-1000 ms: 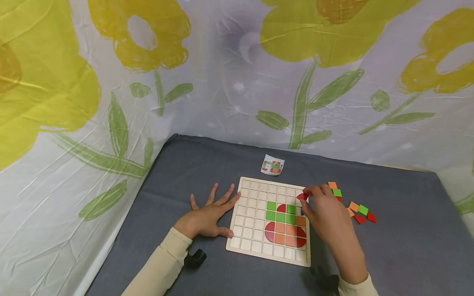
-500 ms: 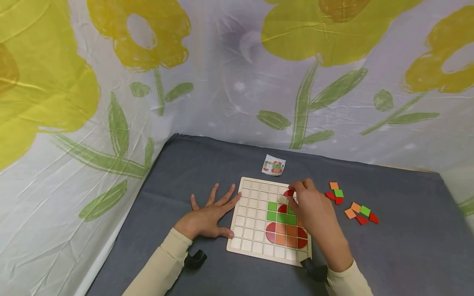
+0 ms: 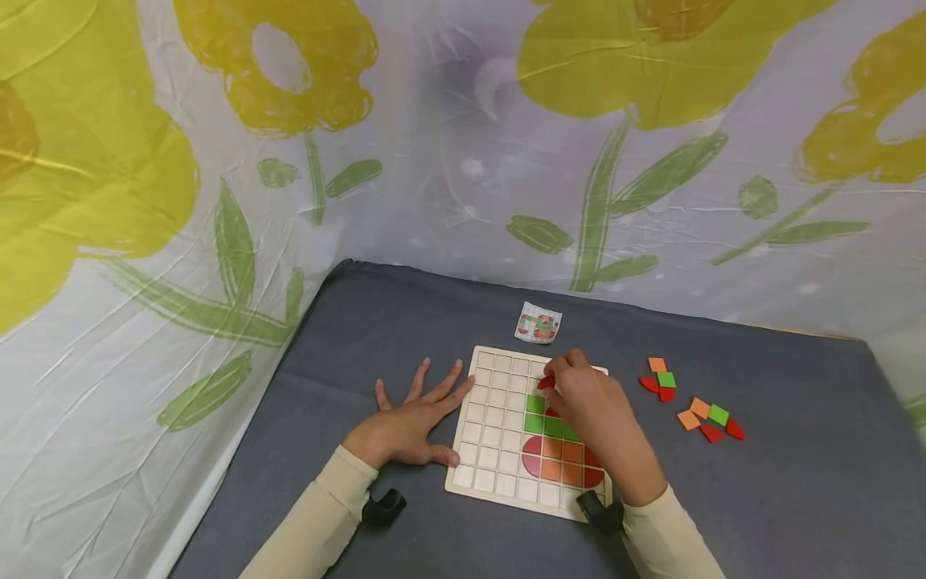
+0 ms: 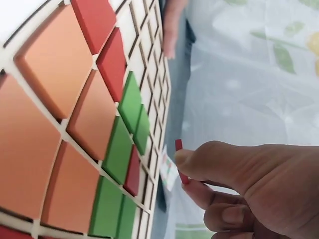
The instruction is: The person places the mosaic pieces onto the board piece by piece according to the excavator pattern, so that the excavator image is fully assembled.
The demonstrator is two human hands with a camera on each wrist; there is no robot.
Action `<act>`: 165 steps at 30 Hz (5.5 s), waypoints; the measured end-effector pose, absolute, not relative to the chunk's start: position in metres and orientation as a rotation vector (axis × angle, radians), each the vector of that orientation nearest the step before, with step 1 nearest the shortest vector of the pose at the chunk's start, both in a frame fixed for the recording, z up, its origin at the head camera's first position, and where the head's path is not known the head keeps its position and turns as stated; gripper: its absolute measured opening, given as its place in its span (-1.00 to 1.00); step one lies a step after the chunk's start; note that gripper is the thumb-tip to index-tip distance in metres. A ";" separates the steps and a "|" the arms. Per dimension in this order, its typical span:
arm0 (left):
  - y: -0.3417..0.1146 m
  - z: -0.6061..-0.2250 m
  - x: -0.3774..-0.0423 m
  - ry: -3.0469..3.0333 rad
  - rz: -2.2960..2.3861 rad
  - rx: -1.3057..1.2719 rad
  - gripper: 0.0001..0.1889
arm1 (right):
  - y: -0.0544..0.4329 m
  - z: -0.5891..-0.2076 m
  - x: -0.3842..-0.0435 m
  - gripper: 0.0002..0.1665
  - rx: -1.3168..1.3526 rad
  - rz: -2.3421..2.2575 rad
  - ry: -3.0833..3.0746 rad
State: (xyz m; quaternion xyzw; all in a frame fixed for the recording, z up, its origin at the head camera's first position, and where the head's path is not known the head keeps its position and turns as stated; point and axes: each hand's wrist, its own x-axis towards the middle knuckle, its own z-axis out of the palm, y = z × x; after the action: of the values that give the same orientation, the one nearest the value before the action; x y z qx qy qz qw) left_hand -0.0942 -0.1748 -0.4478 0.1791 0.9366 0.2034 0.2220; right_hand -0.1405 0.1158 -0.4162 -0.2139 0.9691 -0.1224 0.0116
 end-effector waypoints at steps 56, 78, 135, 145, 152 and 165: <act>-0.173 -0.449 -0.094 2.596 0.571 0.485 0.24 | 0.114 -0.433 -0.159 -0.76 -0.706 -0.500 2.845; -0.173 -0.450 -0.095 2.593 0.572 0.492 0.24 | 0.111 -0.434 -0.160 -0.82 -0.720 -0.481 2.856; -0.173 -0.448 -0.093 2.587 0.565 0.473 0.25 | 0.240 -0.430 -0.148 -0.63 -0.330 -0.577 3.180; -0.174 -0.449 -0.094 2.582 0.562 0.481 0.24 | 0.259 -0.436 -0.151 -0.57 -0.222 -0.545 3.187; -0.174 -0.448 -0.095 2.580 0.584 0.490 0.23 | 0.258 -0.438 -0.163 -0.55 -0.205 -0.501 3.215; -0.173 -0.447 -0.094 2.589 0.566 0.486 0.24 | 0.248 -0.440 -0.175 -0.56 -0.171 -0.453 3.104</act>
State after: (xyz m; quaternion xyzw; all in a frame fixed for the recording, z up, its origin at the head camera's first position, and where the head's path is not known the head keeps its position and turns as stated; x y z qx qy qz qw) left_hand -0.0940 -0.1731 -0.4474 0.1758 0.9370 0.2049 0.2217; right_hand -0.1750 0.2484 -0.4402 -0.0545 0.9881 -0.1440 -0.0001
